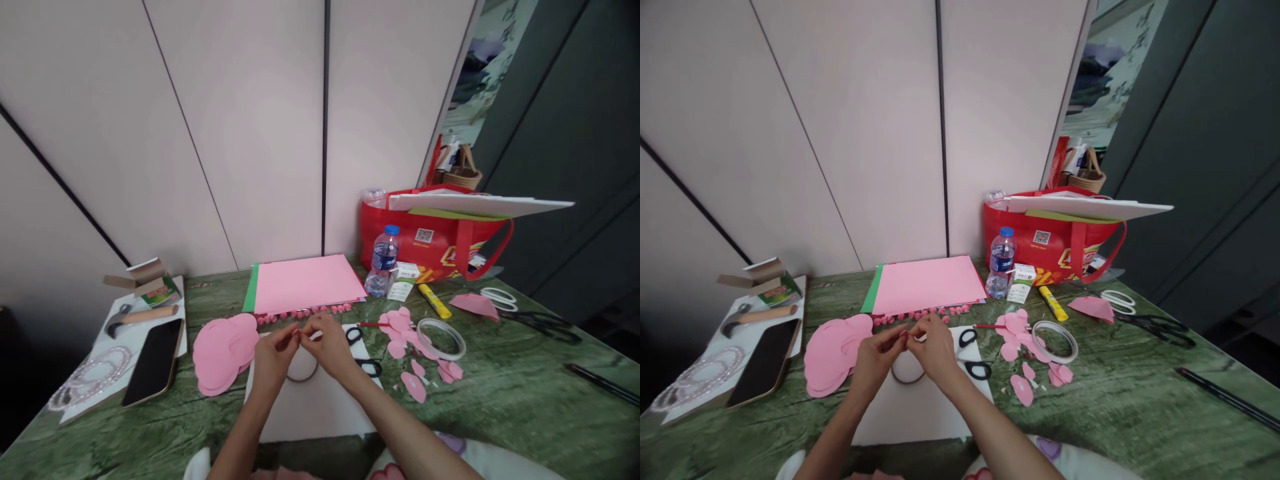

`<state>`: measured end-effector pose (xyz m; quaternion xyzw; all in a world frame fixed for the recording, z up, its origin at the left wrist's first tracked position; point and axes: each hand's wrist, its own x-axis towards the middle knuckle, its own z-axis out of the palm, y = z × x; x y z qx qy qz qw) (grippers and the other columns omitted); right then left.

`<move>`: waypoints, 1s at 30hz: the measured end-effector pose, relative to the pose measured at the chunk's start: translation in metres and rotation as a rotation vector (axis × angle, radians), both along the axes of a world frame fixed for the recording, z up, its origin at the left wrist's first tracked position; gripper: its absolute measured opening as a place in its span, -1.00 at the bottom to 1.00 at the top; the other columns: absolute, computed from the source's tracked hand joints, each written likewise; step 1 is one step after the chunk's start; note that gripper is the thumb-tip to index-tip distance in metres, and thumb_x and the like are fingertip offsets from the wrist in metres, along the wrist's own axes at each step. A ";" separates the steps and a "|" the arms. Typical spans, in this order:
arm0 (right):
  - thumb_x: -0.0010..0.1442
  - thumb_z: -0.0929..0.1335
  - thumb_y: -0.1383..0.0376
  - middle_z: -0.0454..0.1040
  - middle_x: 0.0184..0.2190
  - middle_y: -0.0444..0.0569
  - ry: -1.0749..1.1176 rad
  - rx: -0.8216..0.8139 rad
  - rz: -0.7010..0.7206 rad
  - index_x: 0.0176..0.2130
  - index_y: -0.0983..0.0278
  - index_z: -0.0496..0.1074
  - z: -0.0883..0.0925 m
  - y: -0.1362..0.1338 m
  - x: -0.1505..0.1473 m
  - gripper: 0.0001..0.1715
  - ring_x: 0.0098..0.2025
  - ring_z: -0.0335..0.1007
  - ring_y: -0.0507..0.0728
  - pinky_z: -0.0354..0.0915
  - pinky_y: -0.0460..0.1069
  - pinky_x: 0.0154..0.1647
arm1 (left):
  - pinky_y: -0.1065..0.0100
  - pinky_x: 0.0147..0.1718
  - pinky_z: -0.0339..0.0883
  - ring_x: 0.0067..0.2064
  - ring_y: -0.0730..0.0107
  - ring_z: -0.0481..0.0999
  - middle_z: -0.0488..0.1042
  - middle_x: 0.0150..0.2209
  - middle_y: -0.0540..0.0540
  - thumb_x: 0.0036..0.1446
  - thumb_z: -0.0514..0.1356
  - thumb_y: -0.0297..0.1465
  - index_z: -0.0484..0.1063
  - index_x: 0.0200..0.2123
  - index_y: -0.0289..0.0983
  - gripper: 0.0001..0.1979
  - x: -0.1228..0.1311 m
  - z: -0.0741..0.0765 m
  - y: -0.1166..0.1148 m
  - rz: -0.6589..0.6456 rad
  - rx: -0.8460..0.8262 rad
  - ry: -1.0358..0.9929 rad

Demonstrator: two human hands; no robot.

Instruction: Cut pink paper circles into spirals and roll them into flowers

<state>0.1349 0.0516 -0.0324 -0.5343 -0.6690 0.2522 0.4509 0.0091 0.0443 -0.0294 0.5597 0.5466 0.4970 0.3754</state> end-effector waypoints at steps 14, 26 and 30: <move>-0.19 0.38 0.56 0.35 -0.26 -0.06 -0.499 -0.145 0.386 -0.36 0.19 0.49 -0.004 0.011 0.032 -0.63 -0.22 0.32 0.10 0.21 -0.04 -0.22 | 0.32 -0.34 0.42 -0.40 0.28 0.54 0.56 -0.46 -0.10 -0.20 0.27 -0.31 0.51 -0.29 -0.35 -0.66 -0.024 0.013 0.006 0.094 -0.053 -0.081; 0.02 0.33 0.38 0.29 -0.16 -0.03 -0.193 -0.097 0.525 -0.34 0.24 0.41 -0.007 0.013 0.031 -0.89 -0.19 0.28 0.06 0.24 -0.07 -0.25 | 0.32 -0.36 0.39 -0.47 0.33 0.53 0.55 -0.37 -0.13 -0.12 0.22 -0.31 0.52 -0.31 -0.26 -0.74 -0.017 0.010 0.005 0.012 0.092 0.116; 0.09 0.27 0.33 0.40 -0.37 -0.09 -0.044 -0.099 0.493 -0.35 0.26 0.36 0.004 0.012 0.027 -0.92 -0.33 0.33 0.04 0.25 -0.09 -0.34 | 0.41 -0.54 0.36 -0.55 0.42 0.49 0.52 -0.30 -0.11 -0.13 0.22 -0.29 0.52 -0.31 -0.24 -0.74 -0.014 0.013 0.002 0.033 0.108 0.032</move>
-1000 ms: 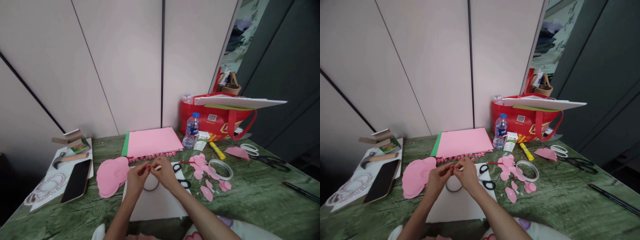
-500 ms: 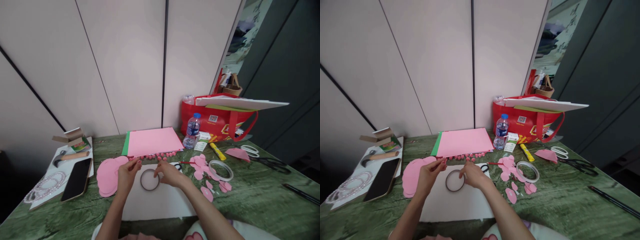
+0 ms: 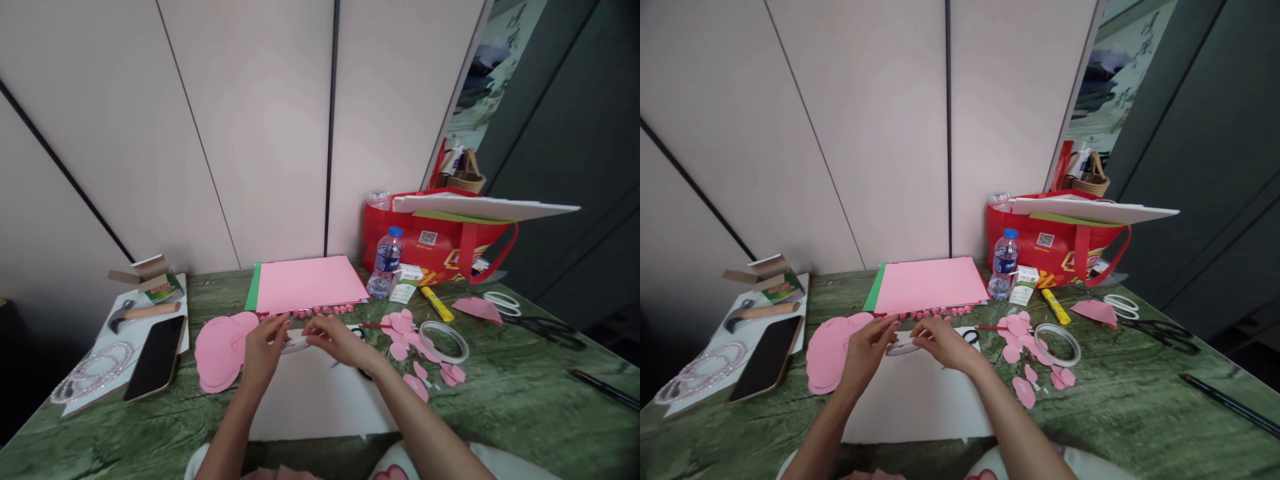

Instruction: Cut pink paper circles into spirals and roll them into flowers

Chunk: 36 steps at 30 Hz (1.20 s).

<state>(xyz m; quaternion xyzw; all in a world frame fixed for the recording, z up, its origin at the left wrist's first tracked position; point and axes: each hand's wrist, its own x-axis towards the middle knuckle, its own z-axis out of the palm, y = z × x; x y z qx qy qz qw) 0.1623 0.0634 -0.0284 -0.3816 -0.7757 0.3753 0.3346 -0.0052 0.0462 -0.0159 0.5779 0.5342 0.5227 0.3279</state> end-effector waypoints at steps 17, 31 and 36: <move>-0.02 0.37 0.24 0.46 -0.41 -0.07 0.386 0.042 -0.227 -0.38 0.27 0.41 0.029 -0.015 -0.006 -0.85 -0.35 0.39 0.06 0.36 -0.03 -0.29 | 0.54 -0.79 -0.08 -0.74 0.79 0.04 0.49 -0.45 -0.08 -0.23 0.31 -0.34 0.48 -0.20 -0.31 -0.58 0.004 0.016 -0.006 0.093 -0.043 -0.689; 0.12 0.25 0.41 0.37 -0.16 -0.06 0.170 0.309 -0.085 -0.09 0.10 0.34 0.026 -0.014 -0.004 -0.64 -0.09 0.29 0.08 0.23 0.01 -0.09 | 0.56 -0.83 -0.06 -0.74 0.75 0.13 0.50 -0.31 -0.18 -0.21 0.28 -0.25 0.48 -0.22 -0.35 -0.57 0.012 0.000 -0.005 0.113 -0.209 -0.476; -0.09 0.33 0.51 0.42 -0.24 -0.05 -0.350 0.125 -0.183 -0.23 0.21 0.39 0.020 -0.004 0.041 -0.63 -0.17 0.33 0.15 0.22 0.01 -0.17 | 0.57 -0.84 -0.01 -0.74 0.75 0.09 0.50 -0.42 -0.11 -0.25 0.28 -0.23 0.49 -0.24 -0.35 -0.55 0.011 0.003 -0.003 0.291 -0.209 -0.412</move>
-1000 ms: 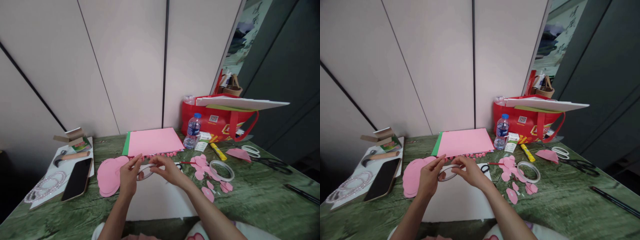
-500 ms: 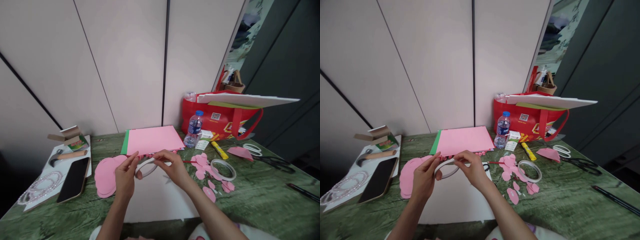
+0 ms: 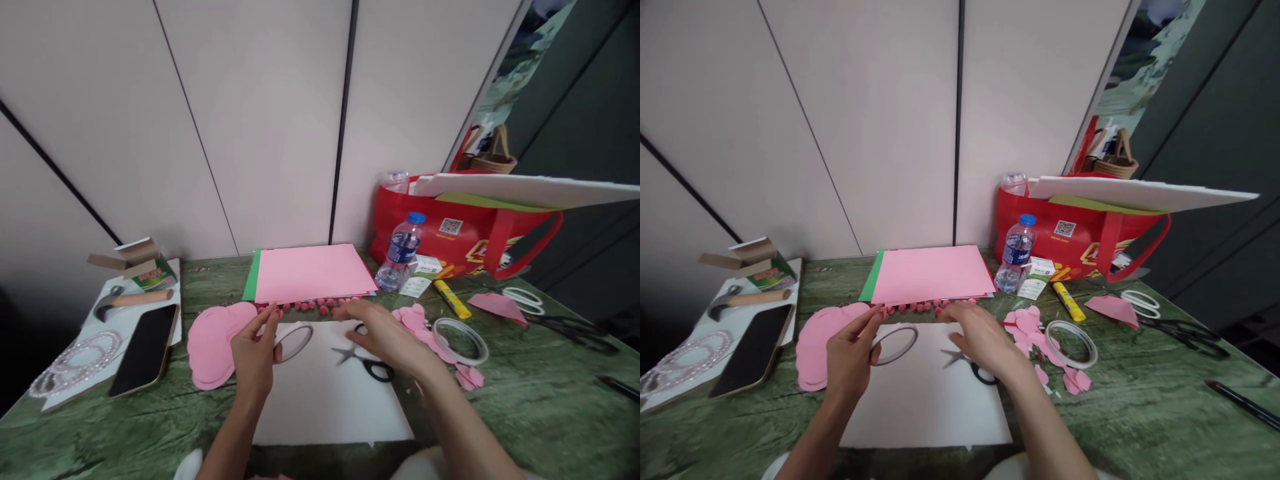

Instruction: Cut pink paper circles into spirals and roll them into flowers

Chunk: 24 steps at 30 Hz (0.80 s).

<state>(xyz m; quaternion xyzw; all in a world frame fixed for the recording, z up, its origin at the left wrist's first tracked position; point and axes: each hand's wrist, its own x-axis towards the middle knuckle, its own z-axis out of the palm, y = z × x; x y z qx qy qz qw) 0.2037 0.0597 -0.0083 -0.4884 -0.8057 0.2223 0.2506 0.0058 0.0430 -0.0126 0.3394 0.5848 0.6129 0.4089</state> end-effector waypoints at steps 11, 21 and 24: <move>-0.38 0.38 0.62 0.41 -0.26 0.09 -0.672 -0.220 -0.094 -0.38 0.28 0.43 -0.022 0.007 0.005 -0.52 -0.17 0.27 0.32 0.16 -0.03 -0.41 | 0.54 -0.83 -0.03 -0.78 0.68 0.13 0.43 -0.61 0.03 -0.21 0.26 -0.21 0.47 -0.20 -0.32 -0.54 -0.004 -0.001 -0.002 0.077 0.029 0.090; -0.16 0.31 0.53 0.45 -0.38 -0.03 -0.372 -0.265 0.002 -0.22 0.24 0.40 -0.022 0.009 0.009 -0.56 -0.32 0.35 0.14 0.16 -0.05 -0.37 | 0.54 -0.82 0.04 -0.76 0.67 0.17 0.44 -0.56 0.01 -0.19 0.25 -0.23 0.47 -0.22 -0.33 -0.57 -0.011 0.000 0.001 0.150 0.068 0.104; 0.00 0.21 0.49 0.42 -0.34 -0.06 -0.009 -0.277 0.151 -0.07 0.23 0.30 -0.013 0.006 0.009 -0.52 -0.33 0.33 0.05 0.19 -0.08 -0.35 | 0.54 -0.81 0.08 -0.76 0.65 0.19 0.42 -0.60 0.02 -0.17 0.24 -0.22 0.48 -0.22 -0.33 -0.58 -0.014 0.002 0.001 0.210 0.069 0.147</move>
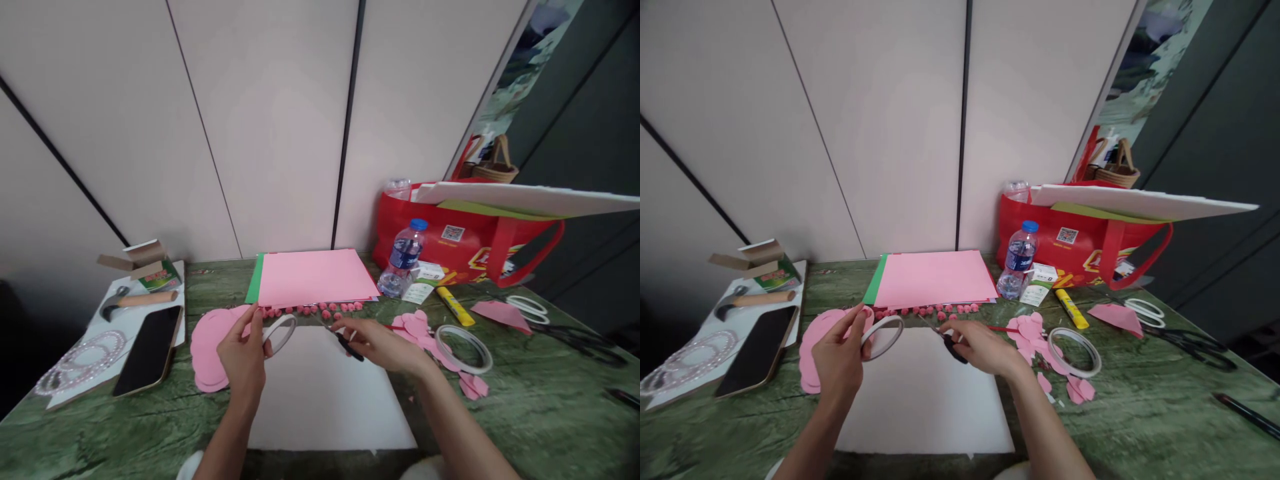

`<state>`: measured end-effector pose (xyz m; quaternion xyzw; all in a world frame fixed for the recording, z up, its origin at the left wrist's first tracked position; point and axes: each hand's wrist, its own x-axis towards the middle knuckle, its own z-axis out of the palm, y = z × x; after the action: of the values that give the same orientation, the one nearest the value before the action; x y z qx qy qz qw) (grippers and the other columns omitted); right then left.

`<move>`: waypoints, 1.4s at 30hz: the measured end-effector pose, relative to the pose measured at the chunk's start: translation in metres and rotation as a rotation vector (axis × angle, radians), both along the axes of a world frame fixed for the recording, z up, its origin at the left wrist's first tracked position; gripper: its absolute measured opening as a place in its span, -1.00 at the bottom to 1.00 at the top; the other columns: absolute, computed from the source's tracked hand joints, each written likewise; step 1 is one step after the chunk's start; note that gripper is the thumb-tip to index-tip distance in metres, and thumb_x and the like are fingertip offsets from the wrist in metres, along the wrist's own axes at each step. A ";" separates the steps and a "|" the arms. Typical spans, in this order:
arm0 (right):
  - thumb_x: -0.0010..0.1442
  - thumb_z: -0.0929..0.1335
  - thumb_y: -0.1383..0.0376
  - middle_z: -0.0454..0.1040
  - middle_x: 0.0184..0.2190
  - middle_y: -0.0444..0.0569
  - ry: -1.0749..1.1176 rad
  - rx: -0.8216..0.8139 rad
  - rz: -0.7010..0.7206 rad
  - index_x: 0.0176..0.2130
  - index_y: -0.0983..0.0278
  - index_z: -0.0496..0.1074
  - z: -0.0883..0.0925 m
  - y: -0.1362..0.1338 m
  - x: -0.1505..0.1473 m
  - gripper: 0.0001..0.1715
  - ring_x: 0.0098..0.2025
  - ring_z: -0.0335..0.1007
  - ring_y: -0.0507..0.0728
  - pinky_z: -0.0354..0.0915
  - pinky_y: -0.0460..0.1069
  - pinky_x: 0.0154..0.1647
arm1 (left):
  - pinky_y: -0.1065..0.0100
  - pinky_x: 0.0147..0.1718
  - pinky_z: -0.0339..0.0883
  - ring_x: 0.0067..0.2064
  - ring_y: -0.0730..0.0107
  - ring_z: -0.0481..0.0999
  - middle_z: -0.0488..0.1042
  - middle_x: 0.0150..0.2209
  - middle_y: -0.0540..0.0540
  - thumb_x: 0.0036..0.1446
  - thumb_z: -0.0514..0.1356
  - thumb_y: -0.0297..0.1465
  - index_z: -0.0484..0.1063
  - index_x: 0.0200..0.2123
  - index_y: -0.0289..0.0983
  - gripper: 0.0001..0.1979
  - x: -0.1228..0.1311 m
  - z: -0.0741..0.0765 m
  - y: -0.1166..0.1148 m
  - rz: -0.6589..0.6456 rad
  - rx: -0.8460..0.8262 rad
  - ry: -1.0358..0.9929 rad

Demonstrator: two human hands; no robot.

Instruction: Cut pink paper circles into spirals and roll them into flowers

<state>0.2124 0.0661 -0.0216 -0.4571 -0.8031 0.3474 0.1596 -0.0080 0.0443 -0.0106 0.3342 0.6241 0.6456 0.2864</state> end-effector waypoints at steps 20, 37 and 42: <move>-0.07 0.32 0.43 0.46 -0.27 -0.12 0.362 0.109 0.039 -0.08 0.16 0.35 0.019 -0.017 -0.043 -0.50 -0.29 0.30 0.06 0.21 -0.07 -0.27 | 0.54 -0.84 0.10 -0.77 0.70 0.22 0.50 -0.33 -0.10 -0.02 0.15 -0.25 0.43 -0.14 -0.25 -0.64 0.008 0.001 -0.005 0.054 0.105 0.240; 0.02 0.24 0.44 0.49 -0.44 -0.12 0.427 -0.035 0.009 -0.07 0.20 0.37 0.015 -0.013 -0.040 -0.55 -0.42 0.32 0.04 0.19 -0.13 -0.44 | 0.55 -0.87 0.08 -0.77 0.71 0.22 0.48 -0.28 -0.11 -0.01 0.14 -0.25 0.45 -0.18 -0.27 -0.67 0.009 0.000 -0.005 0.019 0.127 0.240; -0.02 0.27 0.46 0.48 -0.27 -0.06 0.152 0.212 -0.192 -0.10 0.14 0.39 0.017 -0.002 -0.014 -0.53 -0.24 0.34 0.11 0.17 -0.06 -0.23 | 0.54 -0.83 0.12 -0.74 0.72 0.20 0.44 -0.24 -0.09 0.02 0.11 -0.28 0.43 -0.18 -0.24 -0.71 0.006 -0.005 -0.005 -0.051 0.189 0.354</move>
<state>0.1986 0.0639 -0.0046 -0.4848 -0.7733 0.2776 0.2998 -0.0018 0.0390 -0.0161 0.4834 0.5928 0.6250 0.1556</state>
